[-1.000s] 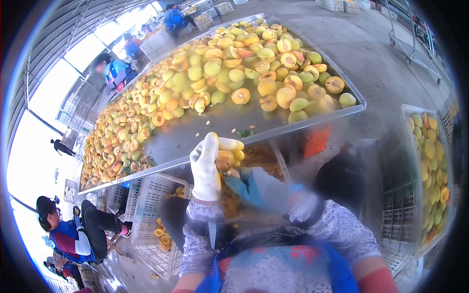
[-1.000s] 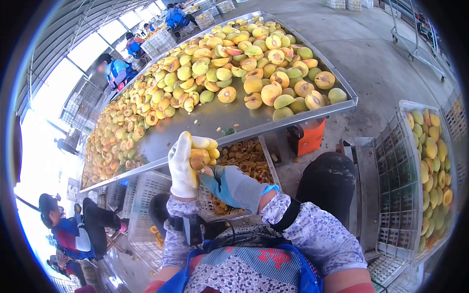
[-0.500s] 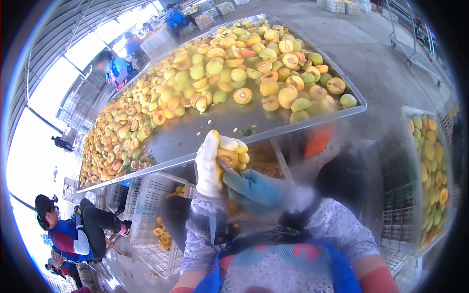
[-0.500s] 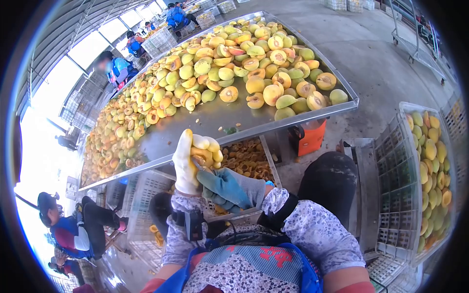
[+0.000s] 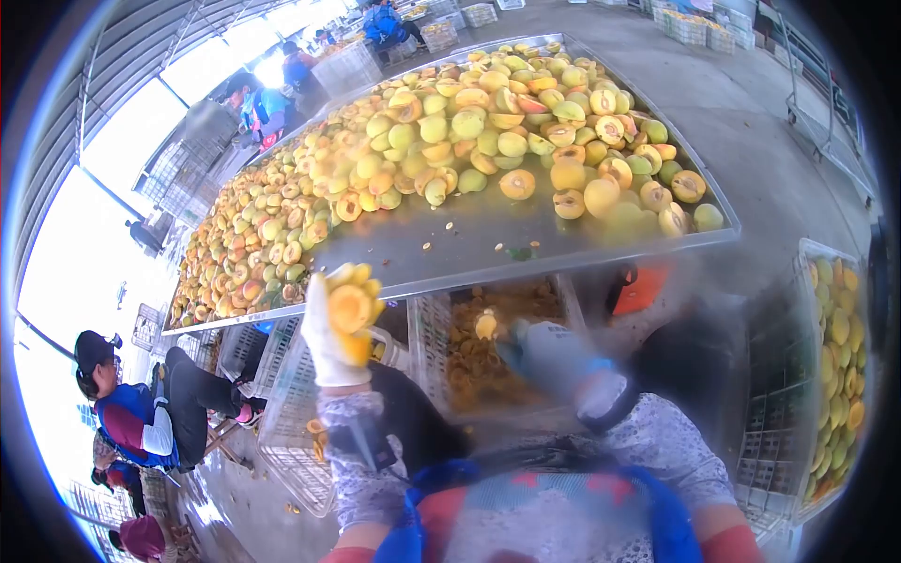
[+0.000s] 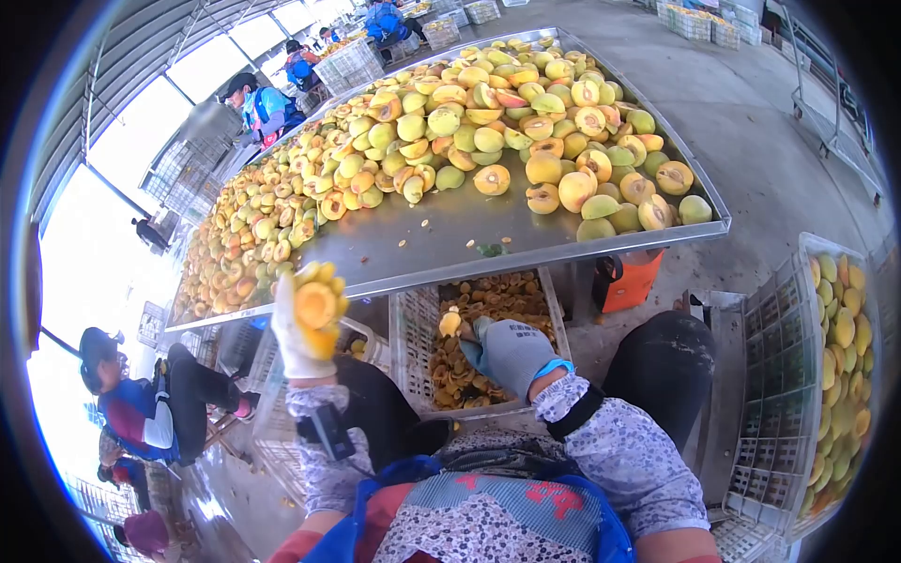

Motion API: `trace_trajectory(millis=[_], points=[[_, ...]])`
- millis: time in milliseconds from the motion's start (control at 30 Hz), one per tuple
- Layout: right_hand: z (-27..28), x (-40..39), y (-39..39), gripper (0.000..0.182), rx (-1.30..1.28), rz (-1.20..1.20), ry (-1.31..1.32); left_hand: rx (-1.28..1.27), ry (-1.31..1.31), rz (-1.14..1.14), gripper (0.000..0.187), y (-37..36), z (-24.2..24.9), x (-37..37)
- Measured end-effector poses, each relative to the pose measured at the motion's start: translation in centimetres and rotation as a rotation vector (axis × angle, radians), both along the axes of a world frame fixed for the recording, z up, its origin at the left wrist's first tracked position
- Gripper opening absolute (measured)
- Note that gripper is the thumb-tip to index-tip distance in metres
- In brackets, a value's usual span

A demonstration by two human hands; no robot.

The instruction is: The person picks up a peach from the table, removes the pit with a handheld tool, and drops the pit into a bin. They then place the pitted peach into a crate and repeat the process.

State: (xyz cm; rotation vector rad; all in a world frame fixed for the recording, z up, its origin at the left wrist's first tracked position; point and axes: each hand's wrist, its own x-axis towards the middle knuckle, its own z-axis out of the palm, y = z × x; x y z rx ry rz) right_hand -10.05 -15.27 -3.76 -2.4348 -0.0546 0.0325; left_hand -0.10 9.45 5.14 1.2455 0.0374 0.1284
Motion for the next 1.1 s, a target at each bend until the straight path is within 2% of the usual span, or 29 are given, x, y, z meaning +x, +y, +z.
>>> trace_trajectory(millis=[33,100,167,200,267,333,367,400,433,500,533,567,633,667,767,867,967,1100], points=[[0.3,0.1,-0.5,0.032,-0.019,-0.045,-0.028,0.136,-0.057,0.085,0.043,2.8,0.3,-0.1],[-2.0,1.5,-1.5,0.034,-0.060,-0.107,-0.029,0.726,-0.096,0.286,0.041,11.5,-2.3,2.5],[-5.2,3.3,-2.2,0.033,-0.094,-0.168,-0.050,1.345,-0.215,0.741,0.038,13.3,-3.0,3.7],[-5.8,4.5,-2.6,0.031,-0.101,-0.212,0.085,1.160,-0.191,0.630,0.036,10.0,-1.2,2.8],[-4.0,3.8,-2.3,0.029,-0.043,-0.192,-0.060,0.857,-0.360,0.288,0.039,4.3,0.0,3.6],[-0.8,1.8,-1.9,0.029,-0.022,-0.154,-0.201,1.058,-0.558,0.131,0.040,-2.1,-0.1,5.7],[-0.6,1.4,-2.1,0.030,-0.021,-0.168,-0.161,0.937,-0.518,-0.015,0.043,-5.9,0.1,6.0],[-0.6,1.1,-2.2,0.031,-0.018,-0.182,-0.118,0.998,-0.414,-0.062,0.045,-9.5,0.6,6.6],[-0.6,0.6,-2.4,0.032,-0.014,-0.198,-0.074,0.951,-0.329,-0.142,0.047,-12.7,0.8,7.2],[-0.4,-0.1,-3.0,0.037,-0.031,-0.215,-0.100,1.085,-0.366,-0.184,0.061,-16.9,-2.8,12.9],[-0.5,-0.2,-3.1,0.037,-0.050,-0.223,-0.092,1.261,-0.233,-0.275,0.079,-18.3,-5.9,17.6],[-0.4,-0.2,-3.4,0.036,-0.068,-0.232,-0.083,1.106,-0.176,-0.329,0.082,-20.6,-4.2,15.8],[-0.2,-0.2,-4.3,0.031,-0.066,-0.259,-0.103,1.443,-0.193,-0.391,0.080,-23.1,-5.0,16.5],[-0.1,-0.2,-4.6,0.029,-0.069,-0.276,-0.107,1.470,-0.260,-0.340,0.073,-24.1,-5.7,16.3],[0.7,0.0,-5.5,0.026,0.014,-0.345,-0.229,1.098,-0.238,-0.623,0.069,-23.5,-6.2,17.0],[2.1,0.6,-5.9,0.026,0.140,-0.428,-0.375,0.621,-0.059,-0.747,0.060,-21.4,-4.7,14.1],[3.3,1.0,-5.0,0.028,0.240,-0.447,-0.481,0.274,-0.024,-0.758,0.052,-18.2,-2.4,8.3],[3.3,1.7,-3.4,0.027,0.375,-0.385,-0.464,-0.091,-0.052,-0.766,0.044,-15.4,-3.5,3.5]])
